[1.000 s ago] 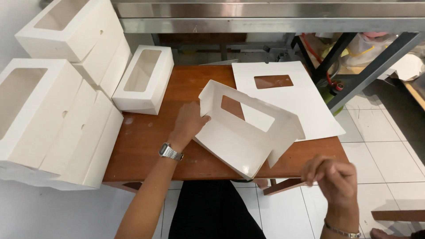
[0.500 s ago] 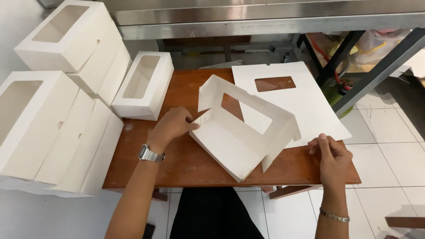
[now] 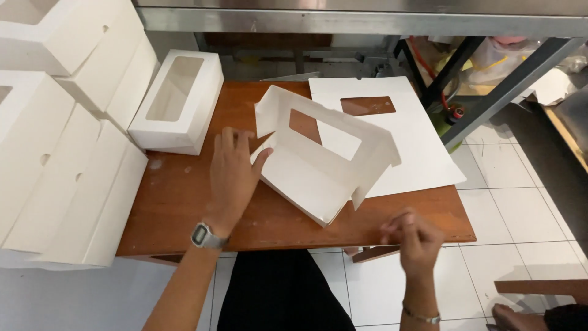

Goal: The person folds a flat white cardboard sheet into a rectangular box with a clear window. They fold the side flaps, tuck the tabs into slots, and secure the structure. The finished box is placed on a stack of similar boxes on the table.

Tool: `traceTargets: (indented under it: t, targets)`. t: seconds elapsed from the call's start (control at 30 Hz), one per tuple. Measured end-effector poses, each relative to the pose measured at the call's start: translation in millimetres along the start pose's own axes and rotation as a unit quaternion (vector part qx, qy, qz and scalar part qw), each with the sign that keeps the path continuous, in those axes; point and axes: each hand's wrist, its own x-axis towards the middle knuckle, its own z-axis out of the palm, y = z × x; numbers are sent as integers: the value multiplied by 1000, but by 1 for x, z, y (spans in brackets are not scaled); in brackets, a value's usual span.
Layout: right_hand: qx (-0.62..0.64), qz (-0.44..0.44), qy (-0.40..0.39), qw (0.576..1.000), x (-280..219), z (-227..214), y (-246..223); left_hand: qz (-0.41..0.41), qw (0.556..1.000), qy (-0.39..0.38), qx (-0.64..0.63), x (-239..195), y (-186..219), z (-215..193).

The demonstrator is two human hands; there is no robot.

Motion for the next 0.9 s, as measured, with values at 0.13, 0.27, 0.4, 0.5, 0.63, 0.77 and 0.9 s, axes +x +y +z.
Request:
traceTargets:
  t: [0.13, 0.27, 0.4, 0.5, 0.63, 0.77, 0.9]
  targets:
    - [-47, 186, 1, 981, 5, 57, -58, 139, 982, 65, -112, -16, 70, -17]
    - [-150, 201, 54, 967, 13, 72, -58, 84, 920, -320, -211, -24, 103, -2]
    - [-197, 195, 124, 953, 19, 59, -31, 105, 899, -359, -229, -22, 102, 34]
    - [-260, 217, 33, 940, 30, 59, -36, 71, 903, -337, -256, -27, 98, 33]
    - [-216, 229, 46, 948, 32, 52, -15, 31, 903, -315, -289, -34, 95, 22]
    - [-144, 248, 79, 955, 37, 50, -1, 29, 901, -297, -316, -31, 94, 9]
    - [-53, 248, 116, 960, 38, 53, 7, 62, 894, -302, -325, -27, 99, -8]
